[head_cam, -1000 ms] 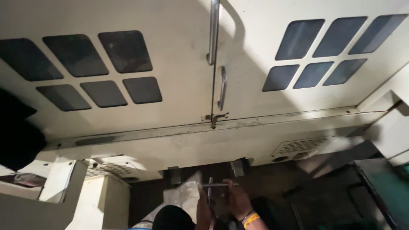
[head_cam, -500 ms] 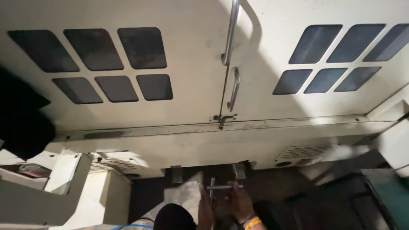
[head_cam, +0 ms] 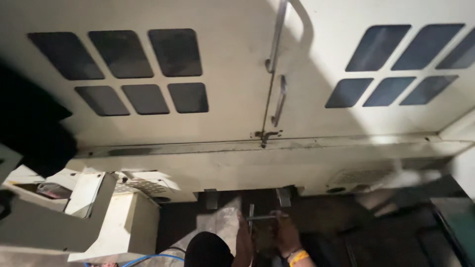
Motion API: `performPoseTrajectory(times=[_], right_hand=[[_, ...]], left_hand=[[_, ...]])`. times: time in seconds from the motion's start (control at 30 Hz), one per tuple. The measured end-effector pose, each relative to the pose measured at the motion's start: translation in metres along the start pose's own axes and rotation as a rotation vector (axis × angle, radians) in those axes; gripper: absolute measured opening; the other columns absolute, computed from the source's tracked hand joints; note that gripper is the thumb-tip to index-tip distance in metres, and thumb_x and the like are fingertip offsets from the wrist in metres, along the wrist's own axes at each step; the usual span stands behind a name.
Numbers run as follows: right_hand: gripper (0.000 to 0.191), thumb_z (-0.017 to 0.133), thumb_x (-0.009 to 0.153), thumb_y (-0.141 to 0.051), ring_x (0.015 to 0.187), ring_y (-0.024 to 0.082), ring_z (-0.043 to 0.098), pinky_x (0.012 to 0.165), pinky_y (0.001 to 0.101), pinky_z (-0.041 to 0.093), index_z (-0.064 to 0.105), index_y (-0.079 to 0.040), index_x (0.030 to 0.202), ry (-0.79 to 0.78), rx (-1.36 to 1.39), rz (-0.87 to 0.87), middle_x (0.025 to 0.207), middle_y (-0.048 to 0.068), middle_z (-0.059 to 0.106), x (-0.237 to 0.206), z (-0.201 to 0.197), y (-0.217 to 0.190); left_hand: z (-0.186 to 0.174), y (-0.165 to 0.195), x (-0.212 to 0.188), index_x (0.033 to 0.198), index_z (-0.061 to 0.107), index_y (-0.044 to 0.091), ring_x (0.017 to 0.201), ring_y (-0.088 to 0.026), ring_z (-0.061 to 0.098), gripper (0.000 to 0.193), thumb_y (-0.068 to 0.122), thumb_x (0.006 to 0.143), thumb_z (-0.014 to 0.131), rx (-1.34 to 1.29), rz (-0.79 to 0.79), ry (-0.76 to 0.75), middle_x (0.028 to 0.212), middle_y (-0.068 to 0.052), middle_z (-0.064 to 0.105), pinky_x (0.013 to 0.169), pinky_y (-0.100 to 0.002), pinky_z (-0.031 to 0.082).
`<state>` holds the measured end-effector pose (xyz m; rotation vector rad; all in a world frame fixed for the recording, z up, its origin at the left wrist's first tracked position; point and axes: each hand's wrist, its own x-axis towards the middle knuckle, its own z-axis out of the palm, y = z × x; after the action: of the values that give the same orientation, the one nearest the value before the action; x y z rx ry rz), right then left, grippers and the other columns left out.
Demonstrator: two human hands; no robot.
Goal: The person sits on the floor and uses a yellow cloth to wipe the bottom edge of a large industrial machine. They then open the machine door, place a metal rod inside, and close the door. Finally, they wipe the bottom edge of the machine again.
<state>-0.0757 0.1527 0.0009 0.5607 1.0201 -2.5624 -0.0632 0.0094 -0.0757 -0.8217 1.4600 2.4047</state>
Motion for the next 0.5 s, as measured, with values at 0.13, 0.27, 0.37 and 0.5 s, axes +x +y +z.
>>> performPoseTrajectory(times=[0.13,0.27,0.37,0.5], right_hand=[[0.031,0.066,0.095,-0.044,0.07,0.021,0.06,0.06,0.0377,0.047,0.069,-0.016,0.107,0.067,-0.053,0.0,0.08,0.004,0.063,-0.0055,-0.0033,-0.0067],[0.037,0.059,0.101,-0.046,0.076,0.016,0.058,0.068,0.0333,0.05,0.079,-0.015,0.107,0.066,-0.635,-0.214,0.083,0.002,0.066,-0.0041,-0.0057,-0.0064],[0.03,0.058,0.1,-0.039,0.082,0.017,0.061,0.071,0.0347,0.049,0.071,-0.014,0.108,0.045,-0.299,-0.126,0.089,0.001,0.067,-0.0013,-0.0047,-0.0008],[0.035,0.056,0.095,-0.05,0.067,0.021,0.054,0.06,0.0374,0.045,0.067,-0.019,0.108,0.088,0.057,0.055,0.078,0.001,0.056,-0.0005,-0.0028,-0.0036]], left_hand=[[0.0017,0.0025,-0.0052,0.094,0.068,0.004,0.054,-0.015,0.042,0.077,0.072,0.101,0.032,-0.062,-0.004,-0.042,0.062,-0.001,0.05,0.048,-0.033,0.035],[0.0009,0.0041,-0.0045,0.091,0.066,0.01,0.055,-0.015,0.045,0.068,0.069,0.098,0.034,-0.149,-0.049,-0.028,0.063,-0.001,0.051,0.05,-0.033,0.036],[-0.0023,0.0045,-0.0058,0.082,0.062,0.011,0.051,-0.012,0.039,0.068,0.072,0.098,0.035,0.044,0.005,0.036,0.059,0.001,0.044,0.046,-0.031,0.031],[0.0004,0.008,-0.008,0.071,0.053,0.014,0.046,-0.011,0.034,0.07,0.075,0.098,0.034,-0.031,-0.006,0.028,0.054,0.002,0.039,0.043,-0.03,0.026]])
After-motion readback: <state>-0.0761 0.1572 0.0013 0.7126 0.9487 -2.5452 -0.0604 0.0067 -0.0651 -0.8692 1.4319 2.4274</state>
